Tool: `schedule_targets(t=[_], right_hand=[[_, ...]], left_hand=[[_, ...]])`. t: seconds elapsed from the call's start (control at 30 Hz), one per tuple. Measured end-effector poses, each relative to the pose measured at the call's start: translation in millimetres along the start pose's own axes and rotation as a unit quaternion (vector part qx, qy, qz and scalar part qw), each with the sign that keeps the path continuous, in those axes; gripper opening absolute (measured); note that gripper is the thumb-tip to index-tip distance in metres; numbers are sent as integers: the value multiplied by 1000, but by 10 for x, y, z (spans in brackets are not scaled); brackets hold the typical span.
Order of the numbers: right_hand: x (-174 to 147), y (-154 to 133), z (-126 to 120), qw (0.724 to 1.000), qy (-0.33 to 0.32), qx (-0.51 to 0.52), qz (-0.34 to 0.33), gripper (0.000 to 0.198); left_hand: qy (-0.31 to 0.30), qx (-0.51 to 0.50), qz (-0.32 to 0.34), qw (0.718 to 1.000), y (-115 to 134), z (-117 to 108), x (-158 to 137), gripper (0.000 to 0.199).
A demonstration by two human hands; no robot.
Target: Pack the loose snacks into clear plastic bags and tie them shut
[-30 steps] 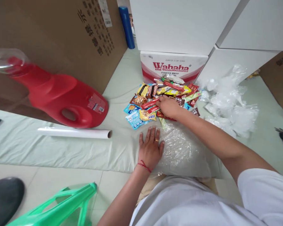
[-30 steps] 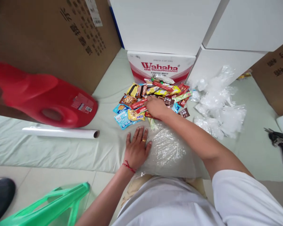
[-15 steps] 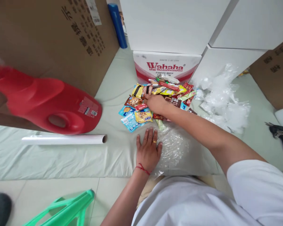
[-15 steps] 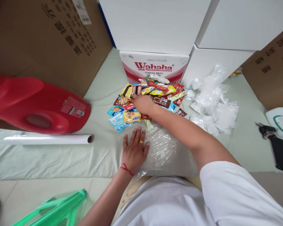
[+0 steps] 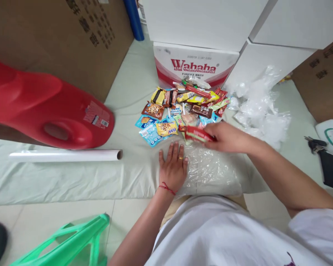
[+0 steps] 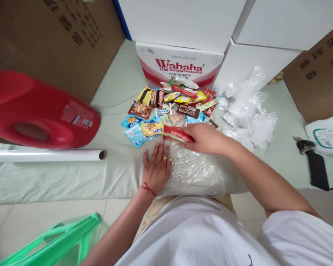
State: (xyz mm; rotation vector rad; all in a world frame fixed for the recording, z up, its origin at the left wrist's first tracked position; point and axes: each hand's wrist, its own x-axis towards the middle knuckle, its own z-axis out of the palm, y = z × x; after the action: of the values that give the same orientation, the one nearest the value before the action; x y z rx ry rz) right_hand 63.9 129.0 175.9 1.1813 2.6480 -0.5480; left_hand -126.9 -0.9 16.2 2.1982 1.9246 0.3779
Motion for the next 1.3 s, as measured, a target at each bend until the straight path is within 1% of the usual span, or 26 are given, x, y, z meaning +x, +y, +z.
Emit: schedule_targets(t=[0.03,0.1,0.17,0.23,0.3,0.37,0.5,0.6,0.67,0.77,0.83,0.87,0.93,1.0,1.03,1.1,1.17,1.23,1.27,1.3], right_hand=[[-107,-18,136,1000,-30,-2,7,20],[-239,-60,451,997,-66,-17,30,19],[-295,-95,750,996,-75,-26,49,25],[-326,-109,972,997,-55,-14,54,34],[-360,-99,1106,998,-18,10,55,39],[-403,-71,1181,998,10,30,50,36],[-481,-13,1243,999,26,36,19,32],[-466,7,1156,998,29,57,6,37],[-365,15,1007,996,61,63,24,42],[-16,26,763,987,152,0,55,36],[308,37,675,980,184,-50,53,34],[471,44,661,980,181,-63,50,34],[745,62,667,984,155,-69,48,33],[894,89,666,988,143,-44,49,31],[909,107,642,988,148,-18,47,30],[823,152,524,982,177,62,28,32],[611,200,331,964,221,150,-2,36],[333,232,138,944,261,201,-33,38],[193,237,75,941,262,207,-47,39],[64,232,47,946,245,202,-64,39]], left_hand=[[-1,-1,-1,1000,-2,0,0,56],[-3,-3,-3,1000,-1,-4,1,56],[-1,-4,-6,1000,3,-9,3,55],[2,-3,-7,1000,4,-15,4,55],[5,-4,-8,1000,-2,-24,3,55],[7,-9,-10,1000,-16,-34,0,55],[7,-24,-15,1000,-39,-50,-1,56],[5,-10,-14,1000,-30,-49,7,55],[1,2,-14,1000,-17,-43,16,55],[-6,13,-21,1000,-5,-35,29,55],[-10,20,-24,999,-2,-32,35,55],[-13,25,-24,999,-1,-32,38,55],[-18,34,-25,999,2,-33,40,56],[-19,37,-26,999,7,-35,39,56],[-18,35,-25,999,9,-35,36,56],[-13,29,-22,999,10,-36,31,55],[-8,21,-20,1000,6,-34,28,55],[-5,14,-19,1000,0,-33,26,55],[-4,10,-19,1000,-3,-33,25,55],[-3,5,-19,1000,-5,-33,25,55]])
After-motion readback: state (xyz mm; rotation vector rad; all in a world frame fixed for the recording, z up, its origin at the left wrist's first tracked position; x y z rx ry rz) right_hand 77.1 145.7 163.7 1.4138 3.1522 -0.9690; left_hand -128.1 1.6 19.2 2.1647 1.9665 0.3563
